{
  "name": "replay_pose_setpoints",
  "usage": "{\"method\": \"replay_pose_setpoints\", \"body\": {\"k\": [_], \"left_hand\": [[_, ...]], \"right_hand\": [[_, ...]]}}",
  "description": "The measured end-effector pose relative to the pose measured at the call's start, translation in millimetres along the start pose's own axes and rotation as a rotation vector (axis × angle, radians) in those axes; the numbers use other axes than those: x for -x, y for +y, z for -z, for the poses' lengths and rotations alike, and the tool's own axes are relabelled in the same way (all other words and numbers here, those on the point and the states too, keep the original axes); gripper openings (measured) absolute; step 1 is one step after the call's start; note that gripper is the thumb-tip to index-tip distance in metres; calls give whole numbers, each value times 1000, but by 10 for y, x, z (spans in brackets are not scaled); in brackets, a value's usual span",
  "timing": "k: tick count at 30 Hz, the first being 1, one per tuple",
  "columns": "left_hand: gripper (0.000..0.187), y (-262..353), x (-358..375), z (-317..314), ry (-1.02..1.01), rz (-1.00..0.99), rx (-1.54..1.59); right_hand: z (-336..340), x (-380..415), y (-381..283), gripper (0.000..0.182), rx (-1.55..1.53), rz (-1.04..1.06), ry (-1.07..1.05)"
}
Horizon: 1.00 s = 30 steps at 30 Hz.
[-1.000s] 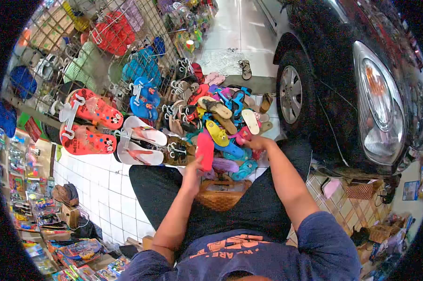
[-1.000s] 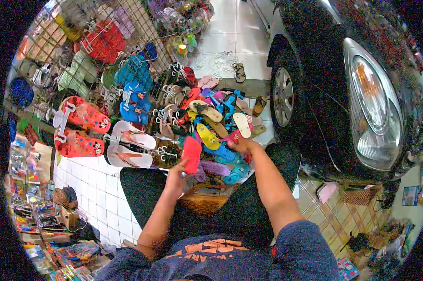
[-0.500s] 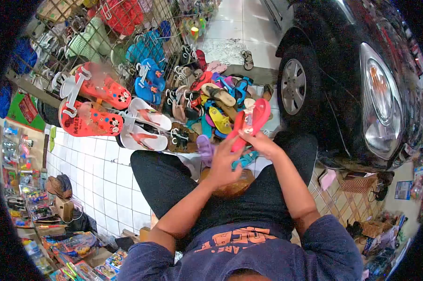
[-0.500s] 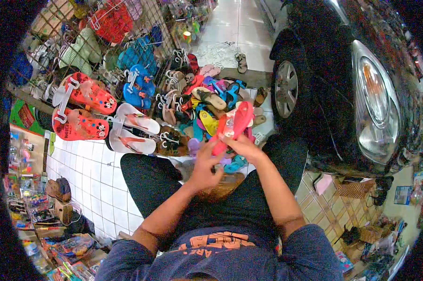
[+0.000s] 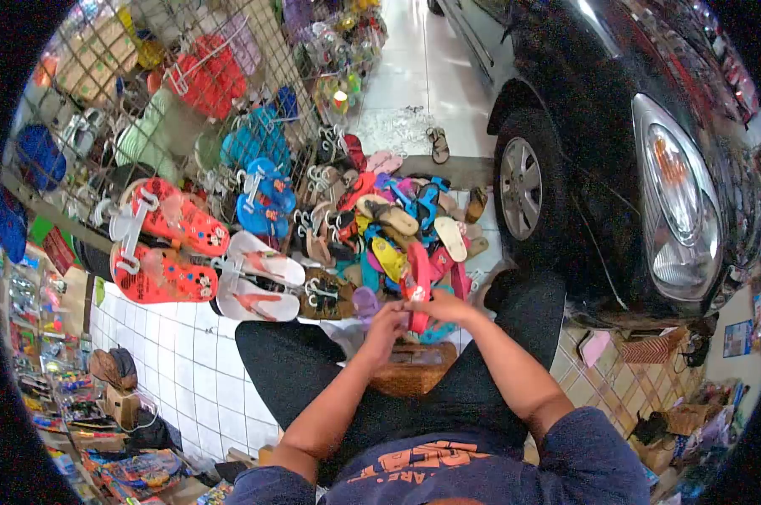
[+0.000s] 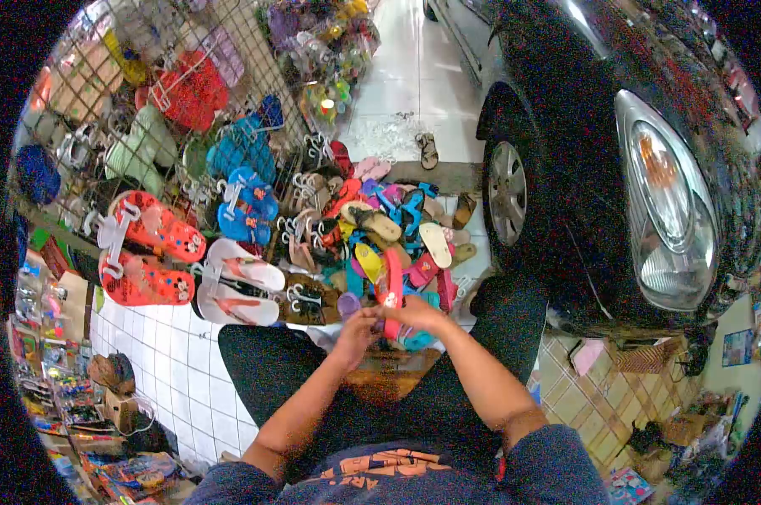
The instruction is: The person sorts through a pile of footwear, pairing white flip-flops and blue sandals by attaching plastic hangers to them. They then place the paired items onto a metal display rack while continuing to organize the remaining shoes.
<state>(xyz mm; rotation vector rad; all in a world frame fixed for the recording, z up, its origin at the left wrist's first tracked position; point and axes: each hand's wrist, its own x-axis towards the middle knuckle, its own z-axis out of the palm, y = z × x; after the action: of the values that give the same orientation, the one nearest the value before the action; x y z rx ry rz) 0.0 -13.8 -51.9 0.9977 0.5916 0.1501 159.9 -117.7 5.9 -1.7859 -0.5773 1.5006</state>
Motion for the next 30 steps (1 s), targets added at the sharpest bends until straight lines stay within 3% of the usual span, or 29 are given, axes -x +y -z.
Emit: {"method": "replay_pose_setpoints", "body": {"k": [2, 4, 7, 8, 9, 11, 12, 13, 15, 16, 20, 22, 26, 30], "left_hand": [[39, 145, 4, 9, 88, 97, 303], [42, 247, -75, 26, 120, 93, 349], [48, 427, -128, 14, 94, 79, 416], [48, 432, -162, 23, 98, 85, 413], [48, 416, -206, 42, 99, 86, 410], [46, 307, -301, 66, 125, 108, 415], [44, 215, -345, 88, 133, 119, 420], [44, 69, -420, 168, 145, 125, 419], [35, -150, -561, 268, 188, 272, 341], [25, -233, -606, 268, 321, 301, 242], [25, -740, -937, 557, 432, 519, 214], [23, -1070, -1098, 743, 426, 462, 212], [29, -1145, -1049, 491, 520, 426, 193], [33, -1221, -971, 336, 566, 387, 282]], "right_hand": [[37, -113, 47, 59, 95, 78, -37], [14, -333, 235, 65, 236, 160, -73], [-28, -552, 320, 67, 138, 292, -104], [13, -480, 231, 65, 97, 145, -156], [50, -485, 185, 65, 84, 135, -173], [79, -519, 179, 64, 224, 104, -202], [44, -655, 346, 49, 506, 339, 1], [43, -725, 411, 49, 498, 338, -10], [92, -828, 439, 48, 945, 165, -9], [109, -809, 441, 44, 963, 138, 5], [135, -1045, 495, 44, 841, 120, -120], [93, -1297, 690, 52, 696, 405, -39], [172, -1288, 614, 54, 753, 244, -127], [216, -1203, 602, 52, 779, 294, -21]]}}
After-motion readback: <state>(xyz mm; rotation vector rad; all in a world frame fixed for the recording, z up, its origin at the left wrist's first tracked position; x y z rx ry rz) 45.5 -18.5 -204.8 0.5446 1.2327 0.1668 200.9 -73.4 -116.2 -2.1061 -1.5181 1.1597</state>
